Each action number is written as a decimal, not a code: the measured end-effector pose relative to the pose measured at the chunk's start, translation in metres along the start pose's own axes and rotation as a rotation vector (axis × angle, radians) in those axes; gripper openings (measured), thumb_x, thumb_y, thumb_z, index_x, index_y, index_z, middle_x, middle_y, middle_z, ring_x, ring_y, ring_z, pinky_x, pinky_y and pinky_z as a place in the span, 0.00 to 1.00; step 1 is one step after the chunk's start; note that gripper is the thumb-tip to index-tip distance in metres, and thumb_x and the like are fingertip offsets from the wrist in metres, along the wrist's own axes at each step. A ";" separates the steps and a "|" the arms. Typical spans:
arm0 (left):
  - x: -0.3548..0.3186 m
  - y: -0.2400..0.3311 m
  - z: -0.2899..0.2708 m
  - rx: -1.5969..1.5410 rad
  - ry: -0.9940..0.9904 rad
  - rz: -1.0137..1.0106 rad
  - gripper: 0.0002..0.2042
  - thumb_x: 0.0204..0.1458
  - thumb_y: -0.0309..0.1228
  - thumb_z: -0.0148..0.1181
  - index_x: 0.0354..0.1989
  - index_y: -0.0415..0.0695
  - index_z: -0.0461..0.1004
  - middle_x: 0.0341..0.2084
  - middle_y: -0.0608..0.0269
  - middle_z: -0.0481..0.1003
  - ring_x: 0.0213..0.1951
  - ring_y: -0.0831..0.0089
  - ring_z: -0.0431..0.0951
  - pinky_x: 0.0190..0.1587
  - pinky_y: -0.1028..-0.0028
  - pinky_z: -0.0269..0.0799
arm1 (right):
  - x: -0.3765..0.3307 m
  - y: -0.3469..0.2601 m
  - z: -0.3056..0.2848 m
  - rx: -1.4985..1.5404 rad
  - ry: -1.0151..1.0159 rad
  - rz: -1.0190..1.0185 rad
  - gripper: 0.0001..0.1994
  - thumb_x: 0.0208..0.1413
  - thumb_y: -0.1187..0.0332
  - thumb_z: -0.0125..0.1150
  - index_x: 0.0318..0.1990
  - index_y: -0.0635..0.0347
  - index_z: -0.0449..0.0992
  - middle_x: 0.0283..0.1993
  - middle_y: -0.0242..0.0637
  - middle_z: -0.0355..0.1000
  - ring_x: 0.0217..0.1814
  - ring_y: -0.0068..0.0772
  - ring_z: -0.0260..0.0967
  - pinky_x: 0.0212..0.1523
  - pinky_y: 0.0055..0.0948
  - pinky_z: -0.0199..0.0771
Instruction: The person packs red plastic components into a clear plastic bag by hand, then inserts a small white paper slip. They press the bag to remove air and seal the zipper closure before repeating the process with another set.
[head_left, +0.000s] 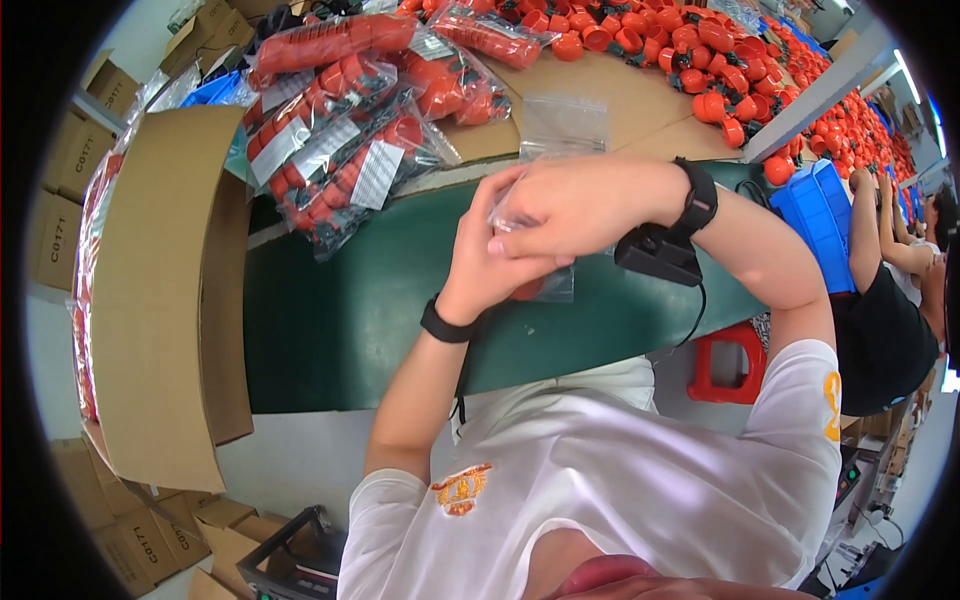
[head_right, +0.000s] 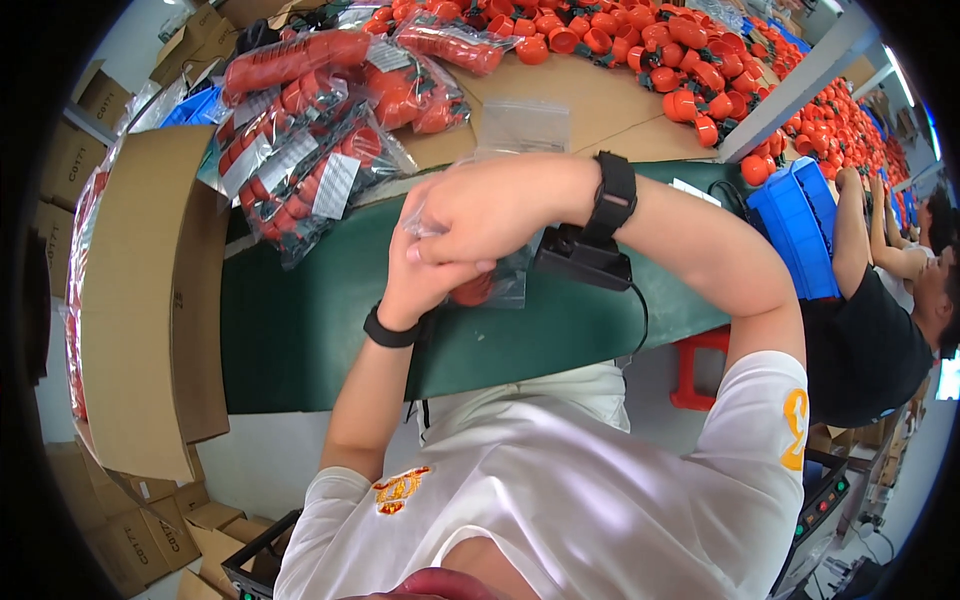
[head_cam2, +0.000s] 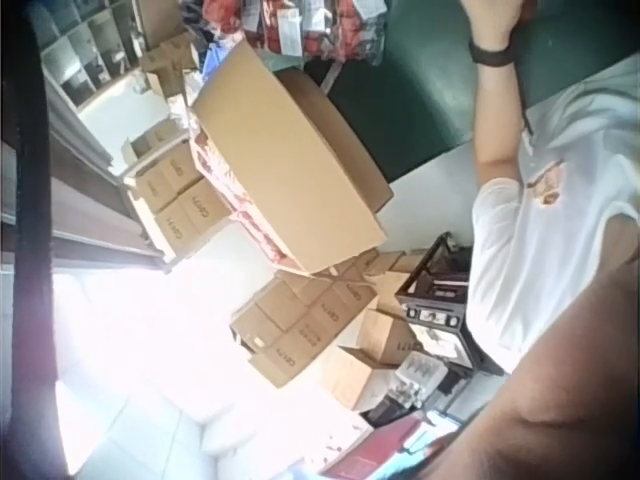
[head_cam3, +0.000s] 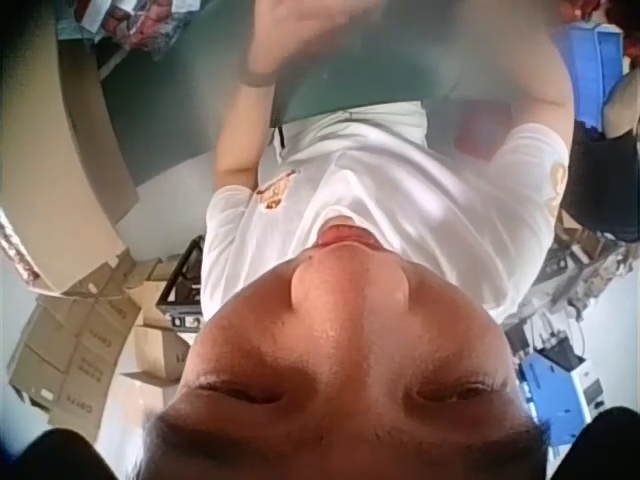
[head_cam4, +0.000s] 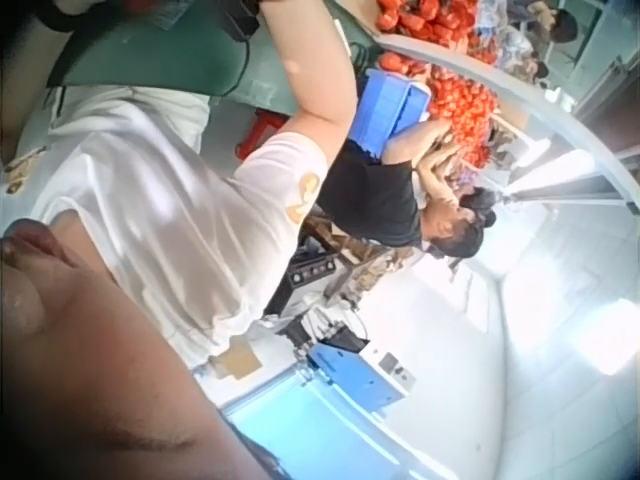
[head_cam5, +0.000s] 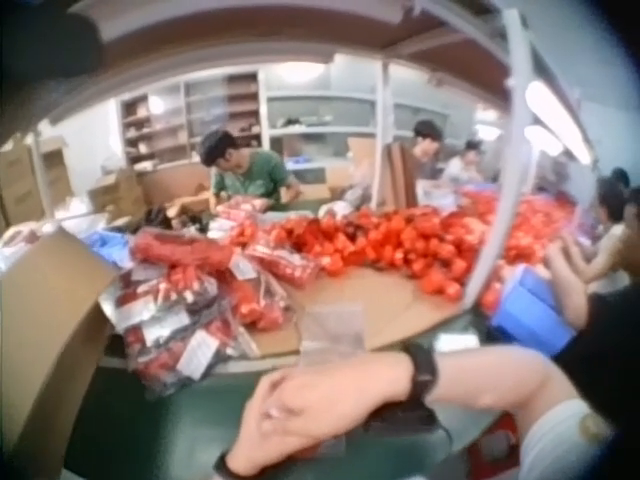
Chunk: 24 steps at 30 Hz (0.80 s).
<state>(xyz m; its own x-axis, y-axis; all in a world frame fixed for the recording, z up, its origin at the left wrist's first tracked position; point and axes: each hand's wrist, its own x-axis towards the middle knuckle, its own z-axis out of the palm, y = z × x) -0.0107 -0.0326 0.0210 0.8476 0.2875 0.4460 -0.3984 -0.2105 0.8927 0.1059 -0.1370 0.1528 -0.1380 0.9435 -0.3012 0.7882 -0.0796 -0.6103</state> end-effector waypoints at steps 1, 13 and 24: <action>-0.001 -0.002 -0.001 0.002 -0.004 0.005 0.43 0.33 0.32 0.81 0.61 0.39 0.64 0.50 0.55 0.76 0.50 0.69 0.77 0.54 0.69 0.74 | -0.002 0.002 0.001 -0.003 0.007 0.000 0.23 0.67 0.53 0.50 0.28 0.65 0.75 0.21 0.44 0.71 0.25 0.41 0.70 0.30 0.39 0.69; -0.001 -0.009 -0.022 -0.076 0.168 -0.183 0.49 0.31 0.42 0.85 0.61 0.37 0.61 0.46 0.57 0.76 0.48 0.70 0.76 0.54 0.68 0.72 | 0.024 0.240 -0.130 0.387 0.977 0.309 0.16 0.61 0.58 0.60 0.45 0.63 0.76 0.40 0.33 0.77 0.41 0.24 0.74 0.43 0.25 0.72; -0.001 -0.010 -0.024 -0.163 0.189 -0.249 0.48 0.31 0.39 0.85 0.62 0.38 0.61 0.47 0.57 0.75 0.49 0.70 0.75 0.54 0.68 0.72 | 0.083 0.364 -0.084 -0.300 0.974 0.466 0.31 0.44 0.63 0.69 0.58 0.50 0.66 0.57 0.50 0.65 0.58 0.58 0.69 0.58 0.43 0.73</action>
<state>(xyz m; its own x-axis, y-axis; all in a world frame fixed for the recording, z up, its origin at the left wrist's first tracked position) -0.0162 -0.0084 0.0132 0.8521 0.4821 0.2040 -0.2515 0.0352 0.9672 0.4318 -0.0610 -0.0330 0.6332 0.7012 0.3277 0.7710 -0.5344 -0.3463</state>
